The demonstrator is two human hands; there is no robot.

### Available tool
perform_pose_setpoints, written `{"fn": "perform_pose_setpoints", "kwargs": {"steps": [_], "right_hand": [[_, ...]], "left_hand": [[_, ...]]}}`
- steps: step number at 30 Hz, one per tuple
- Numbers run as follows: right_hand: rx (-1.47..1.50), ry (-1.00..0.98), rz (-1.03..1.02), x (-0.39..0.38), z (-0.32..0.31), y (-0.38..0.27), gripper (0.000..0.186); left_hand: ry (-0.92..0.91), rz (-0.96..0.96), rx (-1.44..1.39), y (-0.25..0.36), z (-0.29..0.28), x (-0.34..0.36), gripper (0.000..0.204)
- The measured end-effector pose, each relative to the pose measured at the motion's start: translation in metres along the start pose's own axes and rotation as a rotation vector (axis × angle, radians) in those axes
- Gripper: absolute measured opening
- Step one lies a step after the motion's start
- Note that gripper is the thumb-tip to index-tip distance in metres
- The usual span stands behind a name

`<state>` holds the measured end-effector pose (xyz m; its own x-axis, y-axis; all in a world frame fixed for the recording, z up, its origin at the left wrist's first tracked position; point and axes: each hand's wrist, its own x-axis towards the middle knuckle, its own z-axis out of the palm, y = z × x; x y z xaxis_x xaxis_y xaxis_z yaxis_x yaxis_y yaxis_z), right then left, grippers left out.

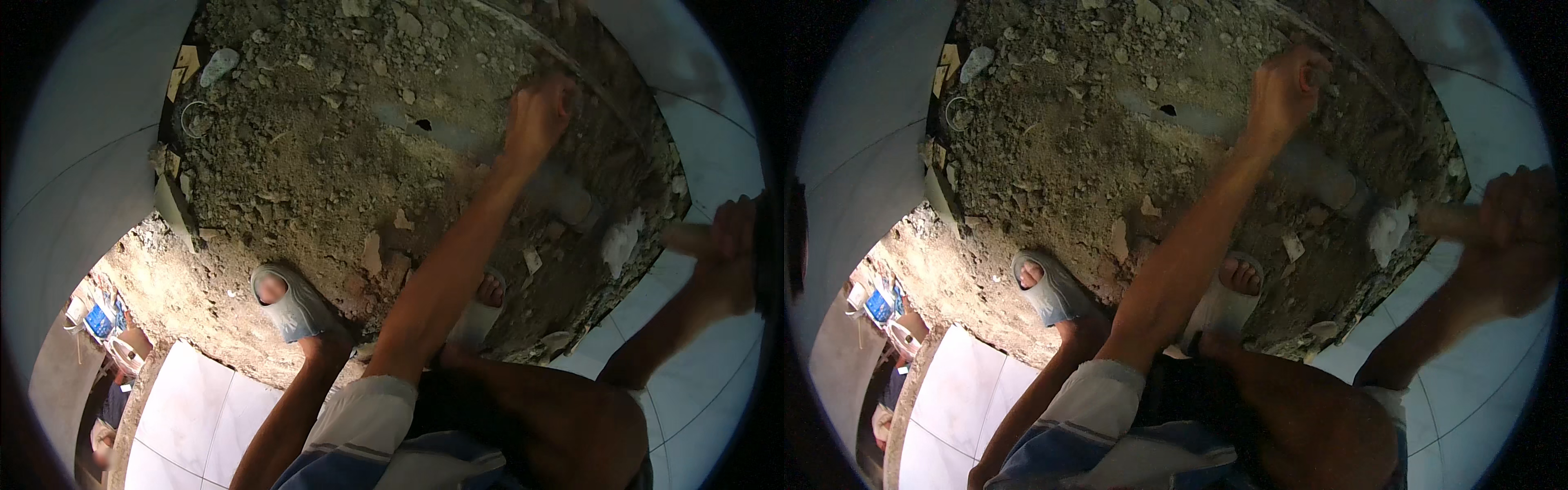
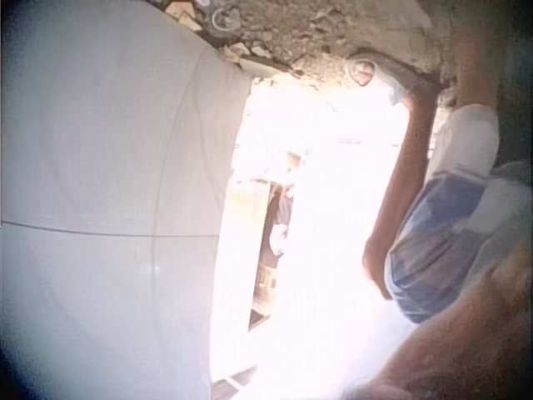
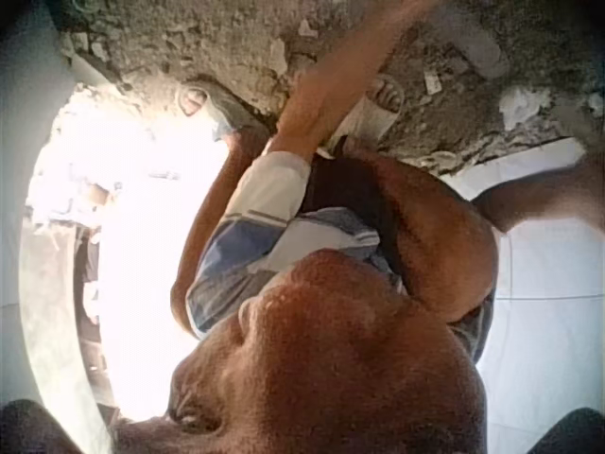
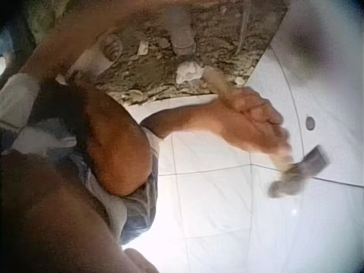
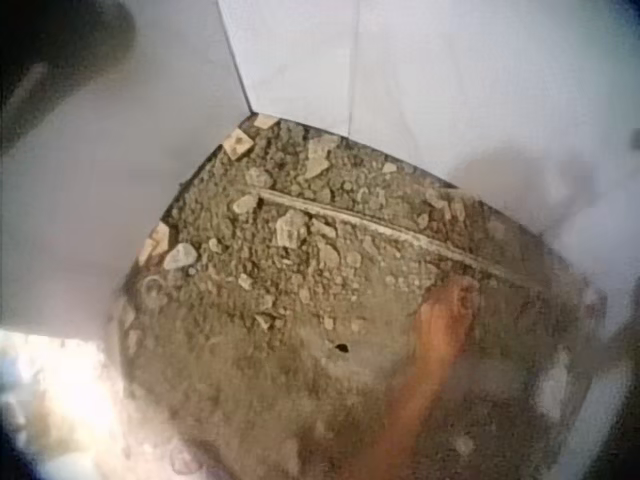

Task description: The person chips away at hardened dirt and stone around a buried plastic pipe using a hammer and a small hand shovel, clearing debris by hand to expose the pipe.

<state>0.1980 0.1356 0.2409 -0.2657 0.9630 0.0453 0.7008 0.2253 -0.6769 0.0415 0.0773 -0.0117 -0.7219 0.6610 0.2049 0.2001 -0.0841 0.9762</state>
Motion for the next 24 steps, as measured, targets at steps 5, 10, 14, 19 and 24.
{"fn": "perform_pose_setpoints", "kwargs": {"steps": [5,10,14,19,24], "right_hand": [[-0.323,-0.303,0.400,-0.028,0.074,0.045,0.040],[0.143,-0.206,0.353,0.029,-0.007,0.049,0.062],[0.281,-0.639,0.128,0.026,-0.022,0.026,0.058],[-0.415,-0.425,0.087,0.002,0.057,0.023,0.048],[-0.098,0.038,-0.074,-0.019,0.051,0.055,0.037]], "left_hand": [[0.007,0.074,0.144,-0.007,-0.008,-0.015,0.036],[-0.039,-0.099,0.034,0.004,-0.006,-0.024,0.035],[-0.023,-0.012,0.039,0.003,0.001,-0.004,0.036],[-0.074,-0.044,0.146,-0.001,-0.017,0.000,0.034],[-0.080,-0.102,0.078,0.006,-0.007,-0.008,0.029]]}}
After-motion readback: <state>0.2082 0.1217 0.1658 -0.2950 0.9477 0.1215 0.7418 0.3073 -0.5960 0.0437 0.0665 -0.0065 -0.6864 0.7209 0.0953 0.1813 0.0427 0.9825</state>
